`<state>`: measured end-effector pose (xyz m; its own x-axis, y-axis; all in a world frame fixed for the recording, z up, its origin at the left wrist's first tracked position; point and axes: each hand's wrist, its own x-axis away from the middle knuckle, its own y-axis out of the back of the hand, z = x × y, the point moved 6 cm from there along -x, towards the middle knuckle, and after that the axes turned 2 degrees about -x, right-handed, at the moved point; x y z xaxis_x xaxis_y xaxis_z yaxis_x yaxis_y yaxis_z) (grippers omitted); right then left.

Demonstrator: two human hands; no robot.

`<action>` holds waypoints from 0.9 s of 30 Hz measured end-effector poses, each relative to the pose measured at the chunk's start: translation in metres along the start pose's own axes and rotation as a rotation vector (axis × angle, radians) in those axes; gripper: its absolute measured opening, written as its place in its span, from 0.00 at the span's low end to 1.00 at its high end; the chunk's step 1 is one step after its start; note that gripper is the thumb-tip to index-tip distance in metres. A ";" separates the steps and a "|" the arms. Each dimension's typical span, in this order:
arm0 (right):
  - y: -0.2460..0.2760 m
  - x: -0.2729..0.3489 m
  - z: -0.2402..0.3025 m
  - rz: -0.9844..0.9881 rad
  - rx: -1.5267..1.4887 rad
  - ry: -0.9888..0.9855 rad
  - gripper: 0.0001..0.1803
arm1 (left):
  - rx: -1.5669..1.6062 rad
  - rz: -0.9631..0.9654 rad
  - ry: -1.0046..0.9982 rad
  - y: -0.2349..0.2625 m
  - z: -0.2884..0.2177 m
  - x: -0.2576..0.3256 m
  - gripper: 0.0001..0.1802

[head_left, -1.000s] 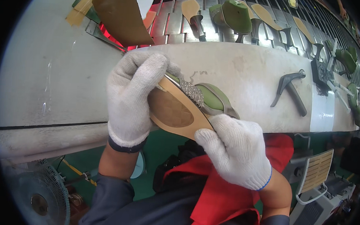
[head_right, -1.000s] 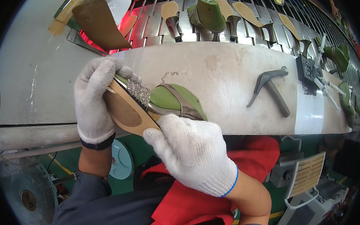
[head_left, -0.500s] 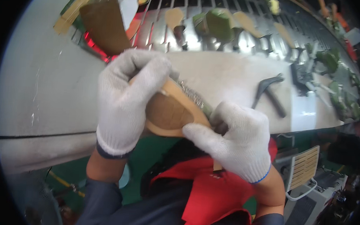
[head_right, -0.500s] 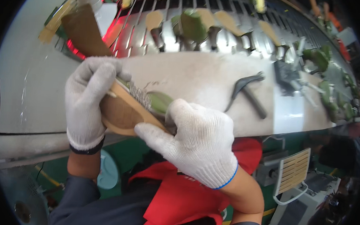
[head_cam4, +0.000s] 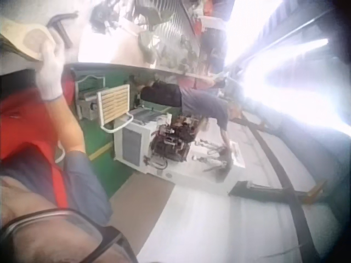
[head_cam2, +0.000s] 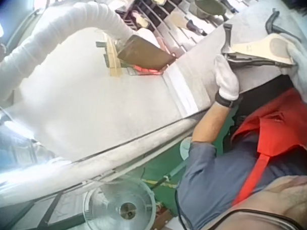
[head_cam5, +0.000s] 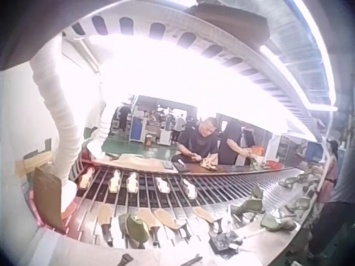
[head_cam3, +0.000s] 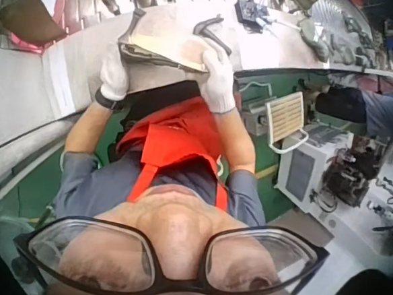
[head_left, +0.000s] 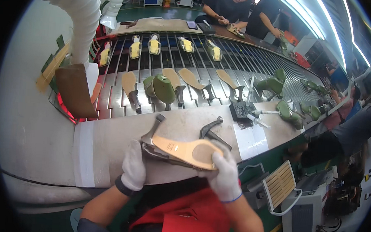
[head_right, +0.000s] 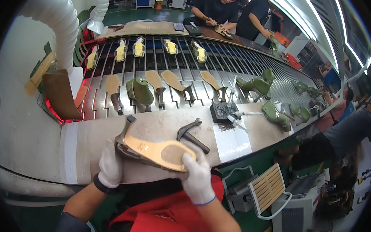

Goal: The person attaches outsoles onto high-heeled shoe lasts by hand, presses them into place, and hammers along the edges of the soles and heels with a hammer.

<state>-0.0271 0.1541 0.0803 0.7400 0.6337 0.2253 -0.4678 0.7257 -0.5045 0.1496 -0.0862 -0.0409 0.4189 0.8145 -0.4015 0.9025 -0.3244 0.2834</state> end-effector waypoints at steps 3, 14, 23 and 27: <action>-0.002 0.023 -0.050 0.010 -0.140 -0.055 0.25 | 0.173 -0.047 0.264 -0.001 -0.053 -0.041 0.29; -0.138 -0.016 0.036 0.468 1.087 0.445 0.35 | 0.456 0.606 -0.096 -0.012 -0.108 -0.078 0.46; -0.149 0.016 0.016 0.661 1.427 0.850 0.25 | 0.469 0.569 0.035 -0.010 -0.081 -0.073 0.62; -0.145 0.007 0.002 0.632 1.376 0.931 0.26 | 0.464 0.567 0.057 -0.012 -0.079 -0.073 0.63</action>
<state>0.0444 0.0539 0.1567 0.0790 0.8864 -0.4561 -0.4288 0.4433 0.7872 0.1005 -0.1042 0.0538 0.8394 0.4810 -0.2532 0.5041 -0.8631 0.0314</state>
